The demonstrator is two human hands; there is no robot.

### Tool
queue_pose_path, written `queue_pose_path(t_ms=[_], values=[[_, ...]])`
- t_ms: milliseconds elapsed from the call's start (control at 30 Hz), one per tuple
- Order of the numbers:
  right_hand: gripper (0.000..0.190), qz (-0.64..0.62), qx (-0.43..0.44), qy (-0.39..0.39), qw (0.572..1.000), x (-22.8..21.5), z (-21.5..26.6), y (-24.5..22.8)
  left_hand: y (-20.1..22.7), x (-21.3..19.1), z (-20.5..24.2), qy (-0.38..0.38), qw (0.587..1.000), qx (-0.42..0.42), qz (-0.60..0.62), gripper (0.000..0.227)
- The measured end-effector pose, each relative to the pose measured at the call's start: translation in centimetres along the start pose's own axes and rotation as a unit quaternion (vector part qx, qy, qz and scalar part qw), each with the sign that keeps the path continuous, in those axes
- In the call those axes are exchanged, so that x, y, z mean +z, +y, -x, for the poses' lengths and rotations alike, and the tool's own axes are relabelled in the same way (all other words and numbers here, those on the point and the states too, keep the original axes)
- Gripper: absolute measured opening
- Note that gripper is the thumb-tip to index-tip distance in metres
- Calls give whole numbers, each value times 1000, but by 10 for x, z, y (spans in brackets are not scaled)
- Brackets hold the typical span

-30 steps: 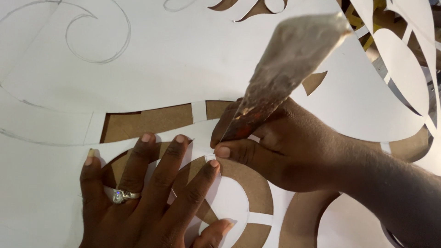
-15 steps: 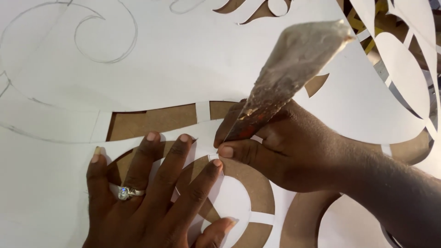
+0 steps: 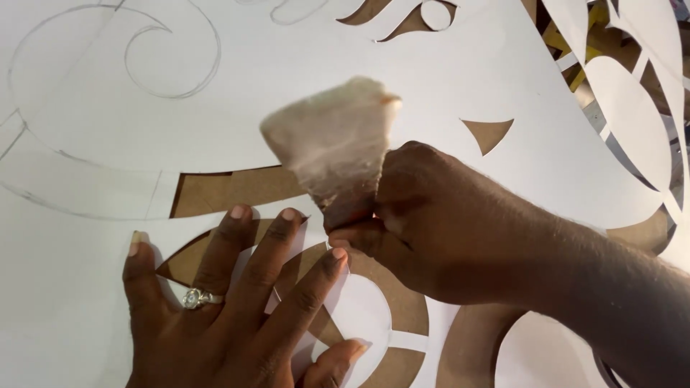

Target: Using a sharp hand tool to cut a complex decorative pattern out of a large sheet of material.

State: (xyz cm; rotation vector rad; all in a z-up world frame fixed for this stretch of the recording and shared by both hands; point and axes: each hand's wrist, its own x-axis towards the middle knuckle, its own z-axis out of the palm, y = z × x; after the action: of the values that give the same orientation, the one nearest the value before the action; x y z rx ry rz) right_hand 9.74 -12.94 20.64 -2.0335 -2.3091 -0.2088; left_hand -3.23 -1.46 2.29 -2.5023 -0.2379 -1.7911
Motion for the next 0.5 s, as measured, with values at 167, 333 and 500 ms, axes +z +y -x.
queue_pose_path(t_ms=[167, 333, 500], values=[[23, 44, 195, -83, 976, -7, -9, -16, 1, -1, -2, 17, 1000, 1, -1, 67], [22, -17, 136, -45, 990, -5, -2, -7, 1, -2, -2, 13, 1000, -2, 1, 67], [22, -60, 108, -42, 991, -4, 0, -2, 1, -3, -2, 5, 1000, -6, -1, 68]])
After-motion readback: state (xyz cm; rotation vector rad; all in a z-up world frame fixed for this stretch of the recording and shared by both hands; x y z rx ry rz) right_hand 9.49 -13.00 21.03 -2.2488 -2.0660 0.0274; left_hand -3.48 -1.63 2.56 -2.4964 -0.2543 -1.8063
